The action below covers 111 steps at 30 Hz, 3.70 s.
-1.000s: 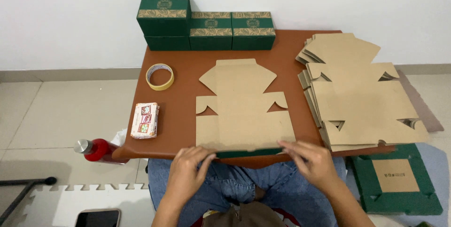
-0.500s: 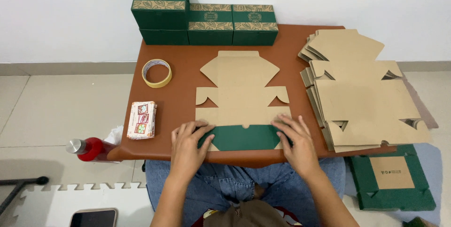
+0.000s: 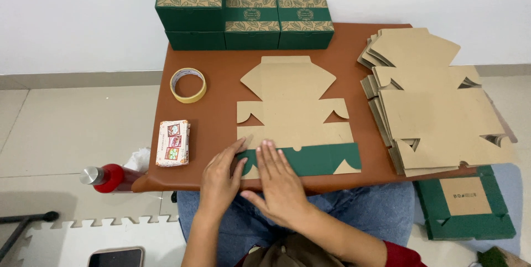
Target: The person assembles flat cardboard pieces into small green boxes by folding the flaps and tucking them into slots. They place small wrapped items inside the boxes, close the lids, and stack the finished boxes on the table.
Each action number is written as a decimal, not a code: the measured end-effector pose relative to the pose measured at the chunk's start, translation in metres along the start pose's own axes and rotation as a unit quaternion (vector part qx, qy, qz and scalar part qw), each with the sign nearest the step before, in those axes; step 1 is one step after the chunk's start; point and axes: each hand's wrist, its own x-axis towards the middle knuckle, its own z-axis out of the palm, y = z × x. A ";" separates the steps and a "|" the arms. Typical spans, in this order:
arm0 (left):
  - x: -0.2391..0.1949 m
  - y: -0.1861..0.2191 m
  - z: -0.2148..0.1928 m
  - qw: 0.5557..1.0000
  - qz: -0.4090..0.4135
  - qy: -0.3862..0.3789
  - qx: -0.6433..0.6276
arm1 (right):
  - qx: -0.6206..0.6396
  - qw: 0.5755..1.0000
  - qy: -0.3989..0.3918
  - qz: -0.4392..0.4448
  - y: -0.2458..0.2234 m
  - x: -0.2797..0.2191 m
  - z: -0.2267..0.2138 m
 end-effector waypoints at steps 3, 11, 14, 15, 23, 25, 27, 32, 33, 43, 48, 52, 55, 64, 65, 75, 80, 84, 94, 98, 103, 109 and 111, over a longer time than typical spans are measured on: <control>0.001 -0.001 -0.003 1.000 -0.007 -0.007 -0.025 | 0.050 0.999 0.010 -0.006 -0.017 0.011 0.003; 0.004 0.007 -0.005 1.000 0.015 -0.015 0.011 | 0.078 0.997 -0.023 0.012 0.028 -0.025 -0.018; 0.005 0.010 -0.005 1.000 0.022 -0.015 0.006 | 0.041 0.997 -0.041 0.056 0.057 -0.052 -0.027; 0.004 0.010 -0.005 1.000 0.018 -0.017 0.014 | 0.031 0.995 -0.052 0.080 0.066 -0.061 -0.030; 0.001 0.006 0.003 0.989 0.067 -0.060 0.118 | 0.040 0.994 0.011 0.101 0.129 -0.099 -0.049; 0.000 0.012 -0.002 0.986 0.076 -0.068 0.132 | 0.047 0.995 0.029 0.084 0.134 -0.098 -0.053; -0.001 0.017 -0.007 0.977 0.087 -0.121 0.152 | 0.004 0.996 0.030 0.081 0.136 -0.096 -0.052; -0.023 0.013 -0.019 0.970 0.116 -0.159 0.142 | -0.018 0.998 0.038 0.056 0.145 -0.118 -0.047; -0.029 0.014 -0.022 0.973 0.116 -0.162 0.118 | -0.036 0.998 0.028 0.047 0.147 -0.126 -0.045; -0.015 0.022 -0.024 0.997 0.077 0.010 -0.001 | 0.199 0.958 0.187 0.081 0.156 -0.117 -0.077; 0.029 0.013 0.001 0.991 -0.084 0.104 -0.005 | 0.384 0.823 0.288 0.304 0.180 -0.069 -0.034; 0.050 0.000 0.013 0.986 -0.097 0.122 0.058 | 0.332 0.854 0.254 0.310 0.179 -0.032 -0.046; 0.054 -0.006 0.020 0.982 -0.109 0.085 0.126 | 0.294 0.871 0.219 0.326 0.171 -0.016 -0.053; 0.053 0.008 0.011 0.978 -0.062 0.041 0.197 | 0.165 0.954 0.112 0.225 0.154 -0.002 -0.073; 0.052 0.006 0.014 0.979 -0.058 0.000 0.194 | 0.162 0.968 0.046 0.186 0.161 -0.004 -0.057; 0.040 0.011 -0.004 0.985 -0.047 -0.089 0.137 | 0.087 0.973 -0.177 0.115 0.085 0.064 -0.045; 0.033 0.005 0.003 0.982 -0.029 -0.064 0.173 | 0.083 0.981 -0.171 0.051 0.045 0.098 -0.013; 0.032 0.006 0.003 0.978 -0.029 -0.065 0.195 | 0.084 0.988 -0.127 0.021 0.039 0.101 0.000; 0.030 0.005 0.004 0.980 -0.032 -0.058 0.185 | 0.118 0.976 -0.131 0.130 0.106 0.008 -0.051; 0.030 0.007 0.005 0.981 -0.029 -0.046 0.185 | 0.112 0.972 -0.120 0.170 0.123 -0.033 -0.055; 0.028 -0.001 0.008 0.982 -0.031 -0.047 0.178 | 0.063 0.983 -0.085 0.151 0.102 -0.055 -0.039; 0.026 -0.016 0.015 0.985 0.031 -0.029 0.164 | 0.047 0.996 -0.036 0.074 0.042 -0.042 -0.009; 0.026 -0.015 0.014 0.986 0.035 -0.024 0.161 | 0.087 0.996 0.034 0.014 0.022 -0.028 -0.002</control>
